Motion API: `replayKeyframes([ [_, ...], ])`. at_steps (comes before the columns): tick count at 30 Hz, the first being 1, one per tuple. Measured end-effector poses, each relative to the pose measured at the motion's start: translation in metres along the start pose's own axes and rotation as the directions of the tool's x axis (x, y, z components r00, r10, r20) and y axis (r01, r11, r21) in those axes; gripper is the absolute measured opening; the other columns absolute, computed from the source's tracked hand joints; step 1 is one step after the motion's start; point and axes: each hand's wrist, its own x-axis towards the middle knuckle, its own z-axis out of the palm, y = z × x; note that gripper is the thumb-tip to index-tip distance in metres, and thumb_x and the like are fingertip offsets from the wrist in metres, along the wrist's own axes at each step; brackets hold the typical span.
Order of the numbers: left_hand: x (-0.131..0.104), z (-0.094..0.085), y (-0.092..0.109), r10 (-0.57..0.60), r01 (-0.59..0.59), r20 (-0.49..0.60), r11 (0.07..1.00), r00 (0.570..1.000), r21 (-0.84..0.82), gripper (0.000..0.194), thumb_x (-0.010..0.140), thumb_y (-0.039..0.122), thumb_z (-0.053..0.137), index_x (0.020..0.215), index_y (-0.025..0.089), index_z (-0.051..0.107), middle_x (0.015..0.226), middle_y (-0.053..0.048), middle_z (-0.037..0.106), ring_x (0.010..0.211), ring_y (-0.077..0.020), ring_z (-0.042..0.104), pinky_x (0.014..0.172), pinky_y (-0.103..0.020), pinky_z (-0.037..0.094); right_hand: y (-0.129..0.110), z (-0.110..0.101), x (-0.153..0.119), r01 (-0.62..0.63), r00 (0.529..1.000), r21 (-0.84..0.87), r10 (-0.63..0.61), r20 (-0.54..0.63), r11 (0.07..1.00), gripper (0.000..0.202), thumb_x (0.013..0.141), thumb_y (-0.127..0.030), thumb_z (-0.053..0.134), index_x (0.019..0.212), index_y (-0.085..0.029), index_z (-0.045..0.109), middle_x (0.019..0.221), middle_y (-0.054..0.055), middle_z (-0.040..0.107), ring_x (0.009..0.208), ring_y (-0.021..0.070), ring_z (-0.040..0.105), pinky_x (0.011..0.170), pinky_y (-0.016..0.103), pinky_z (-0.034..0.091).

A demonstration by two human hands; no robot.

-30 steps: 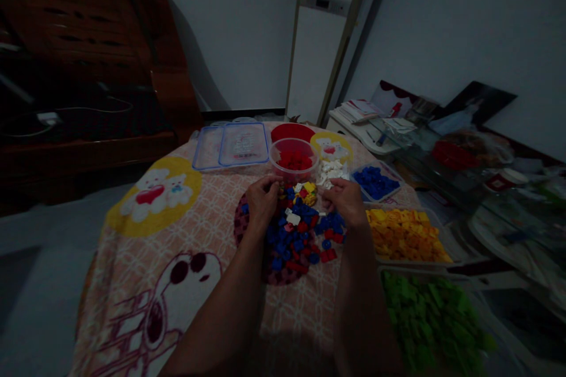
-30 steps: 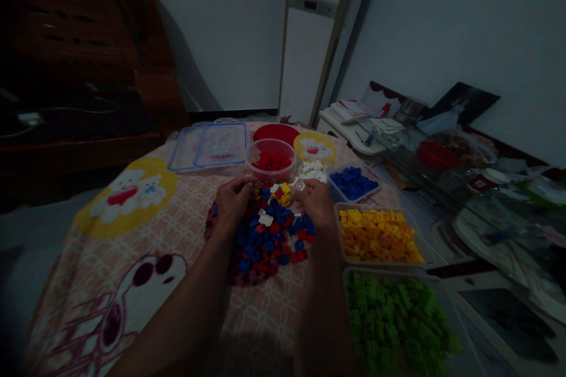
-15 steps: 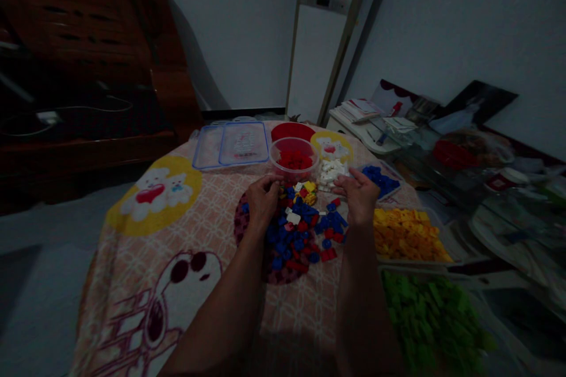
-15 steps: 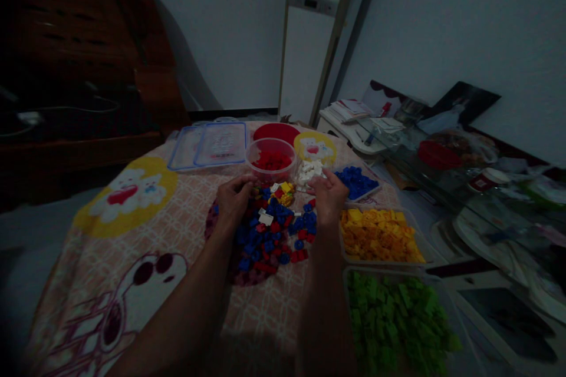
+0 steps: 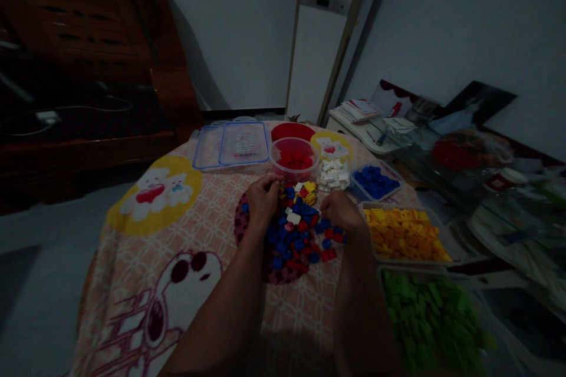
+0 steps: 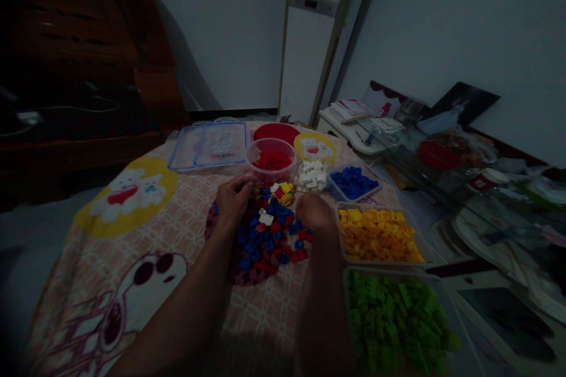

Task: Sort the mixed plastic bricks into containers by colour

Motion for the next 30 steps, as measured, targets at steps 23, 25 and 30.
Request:
replayKeyframes([
  [23,0.002,0.000,-0.005,-0.001,0.001,0.008,1.000,1.000,0.000,0.026,0.077,0.029,0.056,0.088,0.019,0.076,0.083,-0.003,0.075,0.068,-0.0152,0.067,0.063,-0.023,0.052,-0.003,-0.002,0.006,0.066,0.945,0.742,0.198,-0.261,0.667,0.012,0.078,-0.029,0.061,0.073,-0.018,0.058,0.052,-0.003,0.060,0.040,0.0114,0.055,0.040,0.020,0.042],
  [25,0.002,0.000,-0.005,-0.003,0.003,0.005,1.000,1.000,-0.004,0.026,0.077,0.029,0.056,0.089,0.018,0.077,0.083,-0.003,0.076,0.068,-0.0152,0.067,0.062,-0.023,0.051,-0.003,-0.001,0.010,0.166,0.901,0.834,0.263,-0.345,0.526,0.013,0.076,-0.030,0.062,0.074,-0.018,0.057,0.053,-0.003,0.061,0.041,0.0123,0.057,0.040,0.021,0.045],
  [30,0.001,0.000,-0.003,-0.001,0.001,-0.001,1.000,1.000,0.012,0.025,0.076,0.029,0.056,0.087,0.018,0.077,0.080,-0.003,0.075,0.068,-0.0154,0.068,0.063,-0.023,0.051,-0.002,-0.001,0.017,0.376,0.784,0.882,0.410,-0.467,0.286,0.026,0.068,-0.029,0.067,0.089,-0.017,0.058,0.064,-0.001,0.067,0.056,0.0153,0.068,0.051,0.024,0.056],
])
